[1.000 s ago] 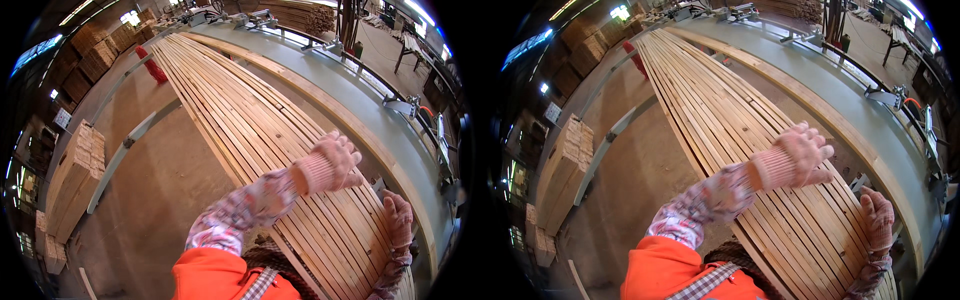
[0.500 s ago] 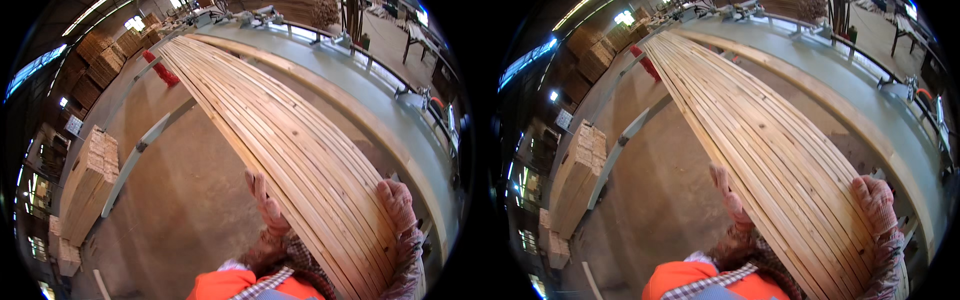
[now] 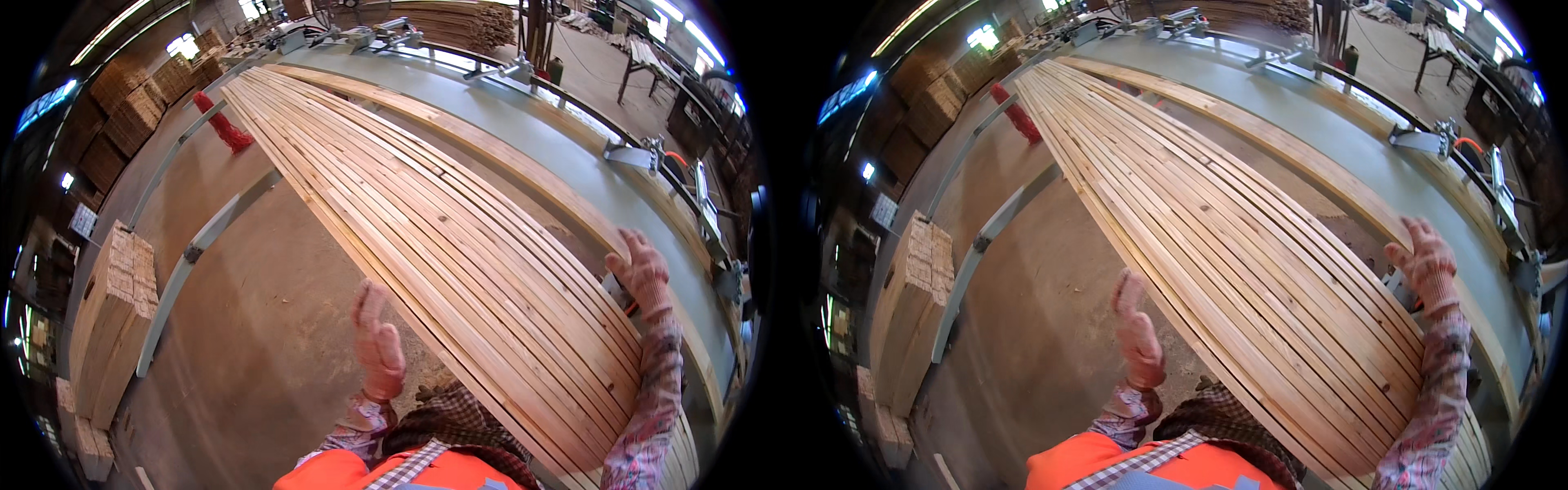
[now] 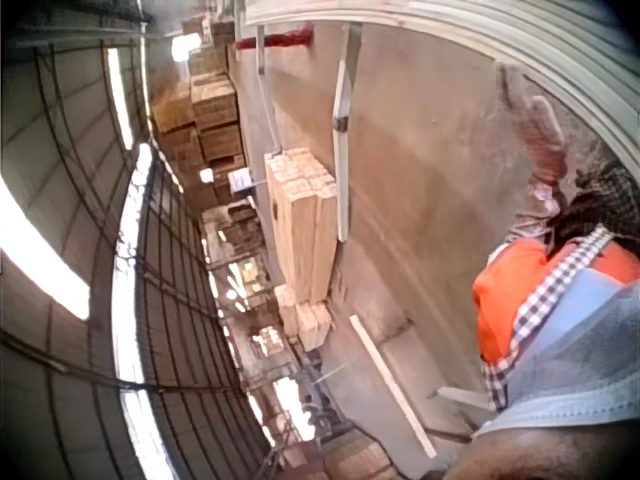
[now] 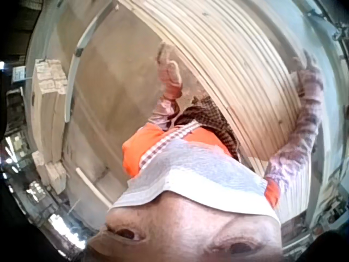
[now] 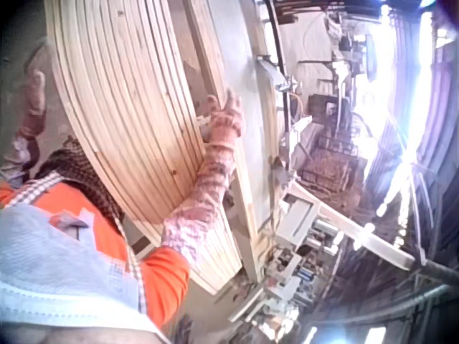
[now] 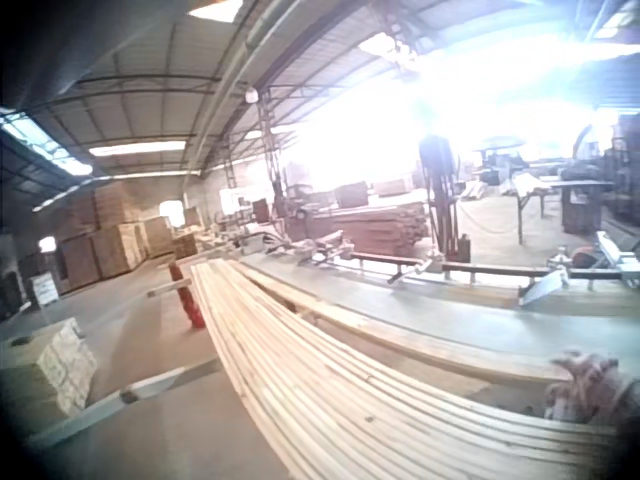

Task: The person stacks long, thin wooden planks onto a metal conveyor or machine platform in a workshop. They pick up planks one by one and place them in a neat pile, adjusting their alignment as they work.

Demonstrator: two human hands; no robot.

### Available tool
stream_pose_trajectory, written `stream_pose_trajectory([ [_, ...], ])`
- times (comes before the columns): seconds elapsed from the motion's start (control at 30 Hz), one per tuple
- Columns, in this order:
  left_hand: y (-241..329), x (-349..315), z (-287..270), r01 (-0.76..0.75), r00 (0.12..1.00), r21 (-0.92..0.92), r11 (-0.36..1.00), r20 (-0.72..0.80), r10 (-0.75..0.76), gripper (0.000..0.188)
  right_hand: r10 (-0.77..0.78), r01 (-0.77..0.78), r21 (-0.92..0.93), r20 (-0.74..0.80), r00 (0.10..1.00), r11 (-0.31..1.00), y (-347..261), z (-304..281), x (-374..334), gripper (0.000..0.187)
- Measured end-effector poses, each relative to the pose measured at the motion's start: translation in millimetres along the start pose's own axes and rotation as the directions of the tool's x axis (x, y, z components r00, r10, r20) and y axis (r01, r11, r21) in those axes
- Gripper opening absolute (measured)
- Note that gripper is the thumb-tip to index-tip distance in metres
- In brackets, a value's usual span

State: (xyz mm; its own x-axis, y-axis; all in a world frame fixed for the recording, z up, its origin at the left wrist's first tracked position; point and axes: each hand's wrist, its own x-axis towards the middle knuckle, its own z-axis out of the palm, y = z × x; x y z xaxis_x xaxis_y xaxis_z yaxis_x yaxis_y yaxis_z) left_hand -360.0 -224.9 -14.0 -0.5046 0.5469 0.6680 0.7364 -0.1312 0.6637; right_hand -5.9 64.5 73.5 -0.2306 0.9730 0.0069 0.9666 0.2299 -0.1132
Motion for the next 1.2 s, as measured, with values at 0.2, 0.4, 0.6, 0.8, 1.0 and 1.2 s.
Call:
stream_pose_trajectory([
  [0.2,28,90,14,-0.401,0.914,0.028,0.916,-0.062,0.402,0.048,0.173,-0.106,-0.465,0.105,0.979,0.879,54,18,19,0.086],
  [0.4,84,174,128,-0.619,0.695,-0.209,0.757,0.303,0.653,0.035,-0.038,-0.093,0.329,0.370,0.928,0.940,17,-29,-39,0.051],
  [0.6,104,197,225,-0.595,0.305,0.139,0.792,0.950,0.062,0.062,-0.005,-0.068,0.427,0.169,0.986,0.902,31,-33,-81,0.072],
  [0.8,111,180,200,-0.559,0.228,0.219,0.799,0.968,-0.106,0.083,0.069,-0.196,0.384,0.319,0.945,0.902,18,-34,-103,0.092],
  [1.0,109,174,202,-0.631,0.274,0.192,0.752,0.962,-0.016,0.061,0.049,-0.116,0.410,0.171,0.984,0.905,24,-33,-117,0.085],
  [1.2,46,133,224,-0.871,0.154,-0.238,0.429,0.697,0.700,0.019,-0.187,-0.012,0.533,0.317,0.930,0.846,26,-41,-106,0.061],
])
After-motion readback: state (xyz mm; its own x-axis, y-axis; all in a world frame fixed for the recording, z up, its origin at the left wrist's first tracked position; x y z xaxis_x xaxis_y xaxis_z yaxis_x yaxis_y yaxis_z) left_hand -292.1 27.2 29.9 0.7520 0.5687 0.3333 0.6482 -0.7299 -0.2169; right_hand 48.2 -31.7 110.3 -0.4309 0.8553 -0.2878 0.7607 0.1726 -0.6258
